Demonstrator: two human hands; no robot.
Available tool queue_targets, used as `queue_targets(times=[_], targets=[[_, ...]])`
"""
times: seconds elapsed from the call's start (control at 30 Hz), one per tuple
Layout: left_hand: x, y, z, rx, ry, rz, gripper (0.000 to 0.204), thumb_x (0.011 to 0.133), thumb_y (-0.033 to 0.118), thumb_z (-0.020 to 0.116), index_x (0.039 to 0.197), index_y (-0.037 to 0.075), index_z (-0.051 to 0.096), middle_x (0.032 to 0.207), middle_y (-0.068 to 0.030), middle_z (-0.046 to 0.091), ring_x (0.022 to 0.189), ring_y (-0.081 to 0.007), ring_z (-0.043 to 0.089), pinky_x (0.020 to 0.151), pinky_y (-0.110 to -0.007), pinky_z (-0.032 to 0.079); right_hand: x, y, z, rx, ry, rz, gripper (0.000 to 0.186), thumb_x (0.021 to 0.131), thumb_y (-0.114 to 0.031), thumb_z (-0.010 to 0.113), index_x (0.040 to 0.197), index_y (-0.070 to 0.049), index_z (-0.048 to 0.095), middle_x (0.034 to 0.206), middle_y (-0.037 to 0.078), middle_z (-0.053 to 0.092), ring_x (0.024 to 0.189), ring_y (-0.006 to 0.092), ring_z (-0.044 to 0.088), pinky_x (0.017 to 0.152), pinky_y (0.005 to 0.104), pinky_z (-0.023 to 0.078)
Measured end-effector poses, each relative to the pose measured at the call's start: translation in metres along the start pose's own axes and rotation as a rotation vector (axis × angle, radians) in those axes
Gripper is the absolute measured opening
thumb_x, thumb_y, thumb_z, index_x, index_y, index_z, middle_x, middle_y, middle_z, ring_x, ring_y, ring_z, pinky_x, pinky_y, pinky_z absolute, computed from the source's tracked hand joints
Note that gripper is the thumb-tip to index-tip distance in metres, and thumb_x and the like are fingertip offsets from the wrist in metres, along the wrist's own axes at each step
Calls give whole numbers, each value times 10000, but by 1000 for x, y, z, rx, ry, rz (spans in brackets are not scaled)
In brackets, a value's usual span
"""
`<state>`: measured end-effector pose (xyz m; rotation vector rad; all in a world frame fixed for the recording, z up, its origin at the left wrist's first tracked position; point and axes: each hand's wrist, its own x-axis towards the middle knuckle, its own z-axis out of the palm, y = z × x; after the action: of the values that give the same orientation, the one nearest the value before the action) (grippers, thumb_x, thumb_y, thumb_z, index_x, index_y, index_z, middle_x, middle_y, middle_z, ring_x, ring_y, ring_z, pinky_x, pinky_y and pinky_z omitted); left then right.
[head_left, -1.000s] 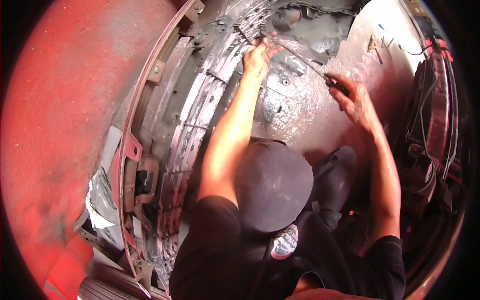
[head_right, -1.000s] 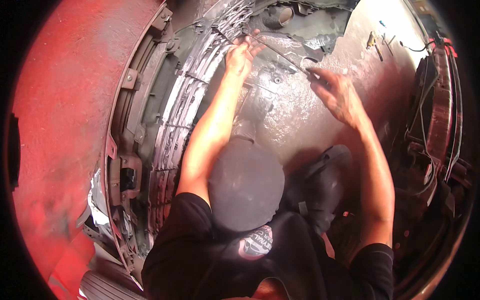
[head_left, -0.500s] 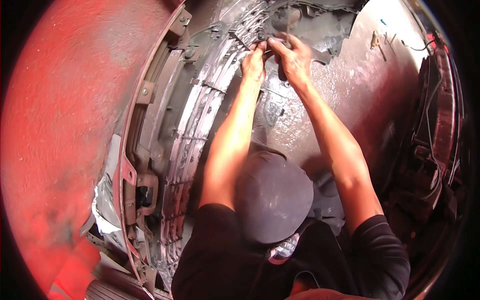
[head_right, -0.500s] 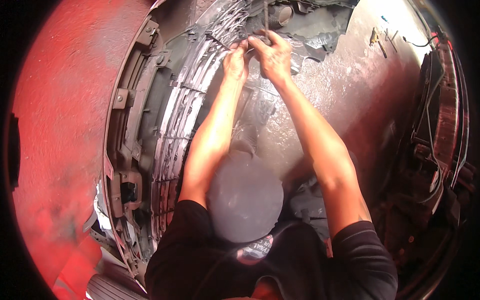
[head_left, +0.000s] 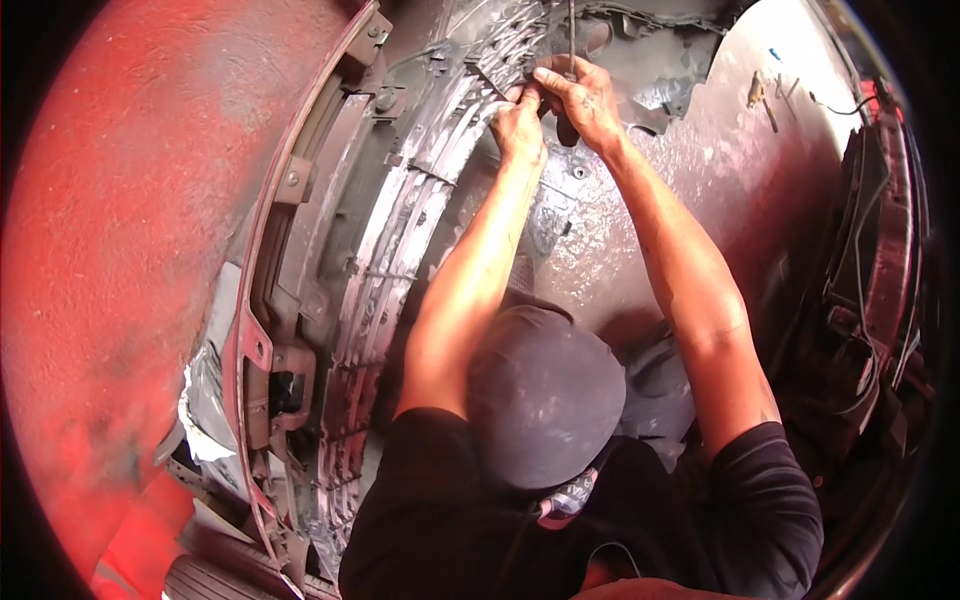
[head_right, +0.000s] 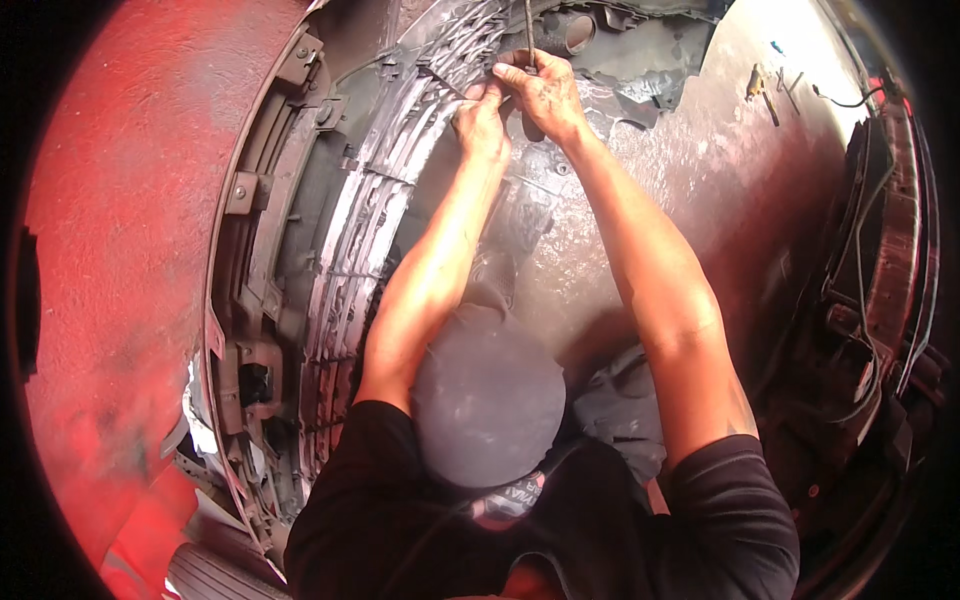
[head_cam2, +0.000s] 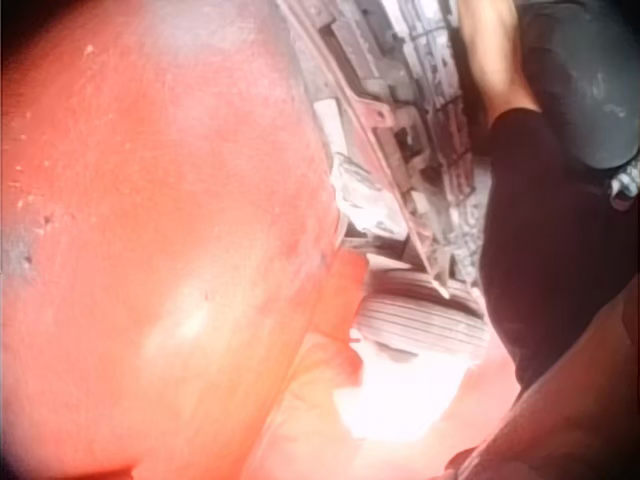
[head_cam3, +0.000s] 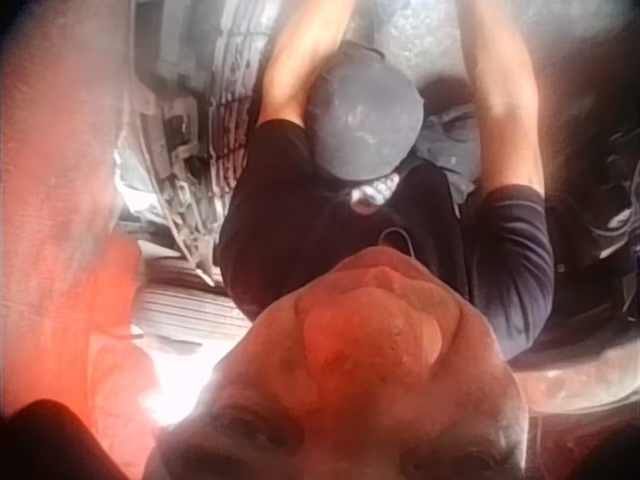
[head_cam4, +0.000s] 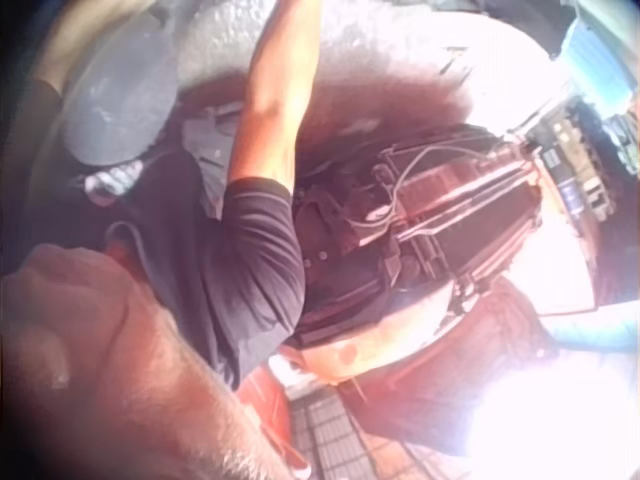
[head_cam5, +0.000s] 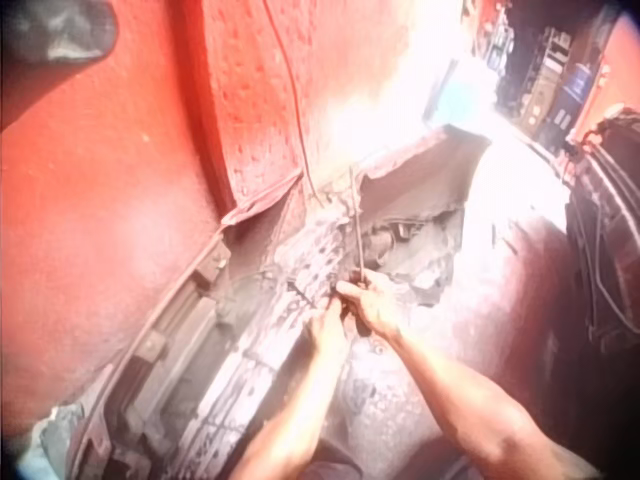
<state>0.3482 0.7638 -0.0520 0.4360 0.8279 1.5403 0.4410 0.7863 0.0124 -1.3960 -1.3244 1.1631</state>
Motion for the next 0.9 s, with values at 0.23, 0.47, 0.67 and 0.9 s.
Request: queue_targets(times=[0.23,0.47,0.67,0.9], targets=[[7,-1,-20,-105,-140,-138,171,1008,115,540,1100,-20,592,1102,-148,645,956,-254,635,900,-431,539,-73,-28,-33,-131,-31,-23,327,1008,-254,527,1205,-6,607,703,19,564,610,100,556,562,253,455],[-5,18,-14,-371,-288,-227,228,893,68,412,1077,27,541,1304,-224,579,1178,-401,575,1025,-572,458,-152,-78,-59,-492,-304,160,494,918,-210,534,1380,-36,543,723,144,601,633,205,615,656,377,500],[-10,24,-15,-536,-317,-300,196,952,154,451,1085,32,529,1272,-223,594,1166,-402,578,1029,-582,452,-151,-90,-63,-634,-308,107,502,890,-163,548,1377,-40,551,703,186,574,645,242,588,706,408,494],[-14,27,-11,-437,-286,-271,178,1039,182,439,1127,42,506,1249,-212,593,1161,-390,581,1040,-553,478,-153,-102,-66,-647,-319,220,459,936,-154,558,1387,-63,562,666,70,572,584,142,542,584,334,468]])
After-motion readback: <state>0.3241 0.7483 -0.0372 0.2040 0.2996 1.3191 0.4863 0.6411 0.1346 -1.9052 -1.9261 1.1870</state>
